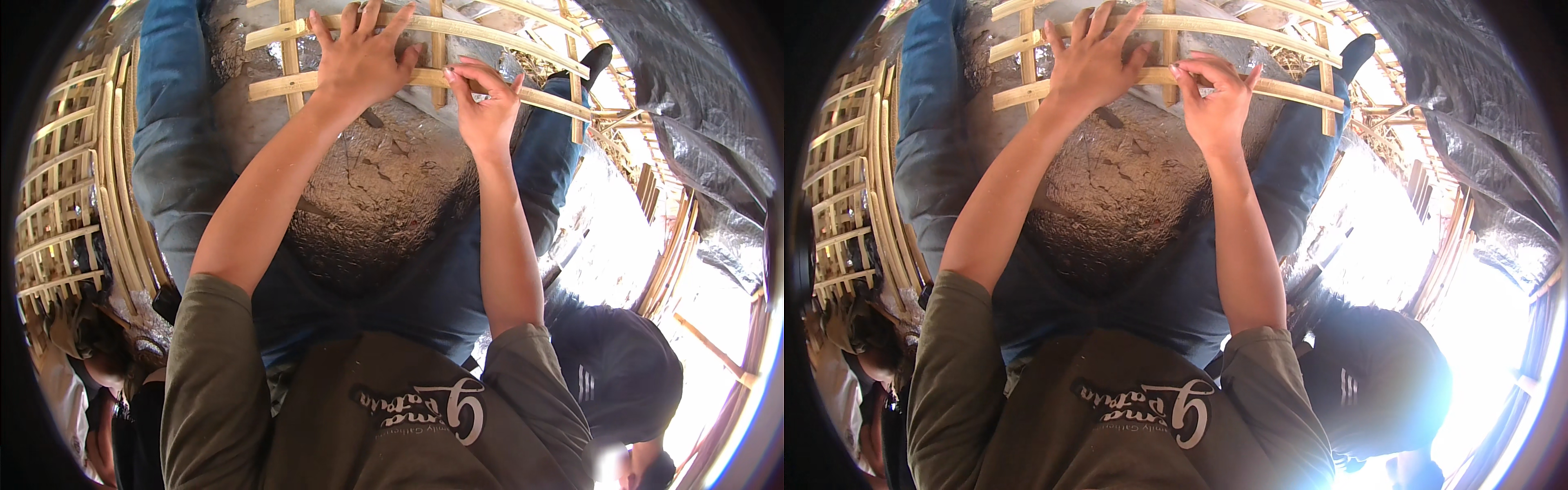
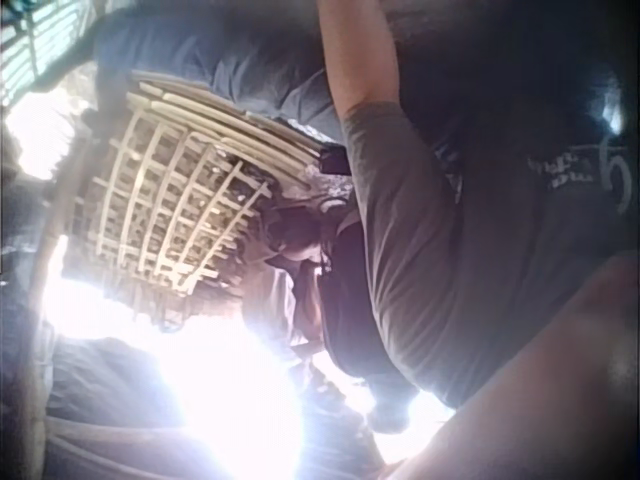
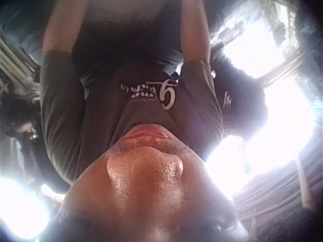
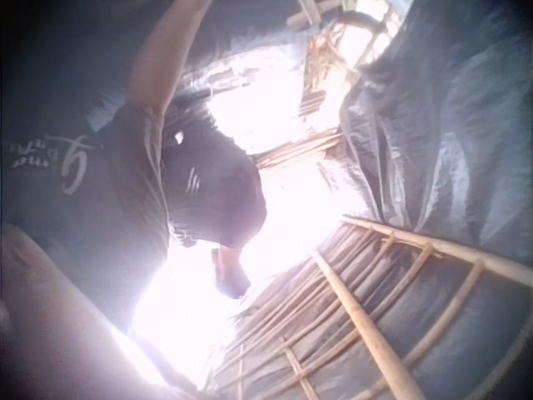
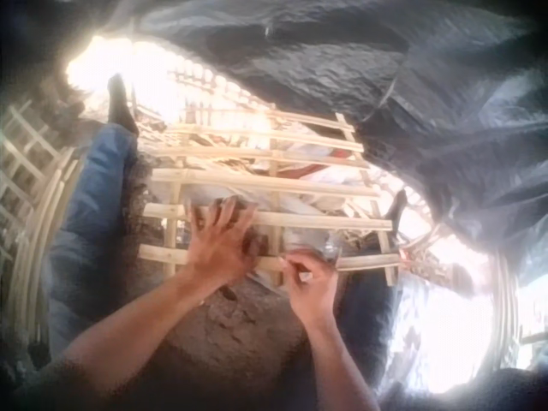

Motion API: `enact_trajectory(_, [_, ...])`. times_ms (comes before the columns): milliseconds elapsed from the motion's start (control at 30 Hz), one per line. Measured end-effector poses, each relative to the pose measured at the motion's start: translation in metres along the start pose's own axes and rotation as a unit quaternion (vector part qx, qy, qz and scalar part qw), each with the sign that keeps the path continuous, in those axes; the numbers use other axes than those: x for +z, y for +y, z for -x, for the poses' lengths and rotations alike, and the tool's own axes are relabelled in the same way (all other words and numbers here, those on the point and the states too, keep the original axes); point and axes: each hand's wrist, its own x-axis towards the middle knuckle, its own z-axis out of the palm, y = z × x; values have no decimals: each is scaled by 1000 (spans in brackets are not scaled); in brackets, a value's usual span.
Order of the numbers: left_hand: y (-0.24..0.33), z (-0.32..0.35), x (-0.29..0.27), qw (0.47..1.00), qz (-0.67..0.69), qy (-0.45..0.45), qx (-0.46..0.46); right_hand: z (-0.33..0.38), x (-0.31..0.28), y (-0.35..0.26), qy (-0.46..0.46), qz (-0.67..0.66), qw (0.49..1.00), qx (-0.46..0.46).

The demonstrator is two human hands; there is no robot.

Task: The person sits on the ground and weaves thin bamboo strips into a rectangular frame, using a hammer to tap the strips into place. The person adjusts the strips and continues weaving the basket structure.

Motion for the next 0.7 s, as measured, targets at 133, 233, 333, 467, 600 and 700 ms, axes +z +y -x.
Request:
enact_trajectory(133, [-1, -2, 0, 1000, -15, -2, 4, 0, 1, 2, 10, 2, 1000, -9])
enact_trajectory(233, [3, 0, 0, 1000, -18, 10, 4, 2, 0, 4, 12, -22, 1000, -5])
enact_trajectory(333, [0, 0, 12, 999, -27, 44, 3, 2, 2, 0, 9, -40, 999, -6])
enact_trajectory(467, [1, 0, 2, 999, -21, 30, 10, 2, 0, 1, -1, -38, 999, -4])
enact_trajectory(600, [1, 0, 0, 1000, -19, 22, 12, 2, 1, 2, 4, -34, 999, -13])
enact_trajectory(700, [3, -1, -5, 1000, -15, 4, 13, 2, 2, 4, 1, -25, 1000, -15])
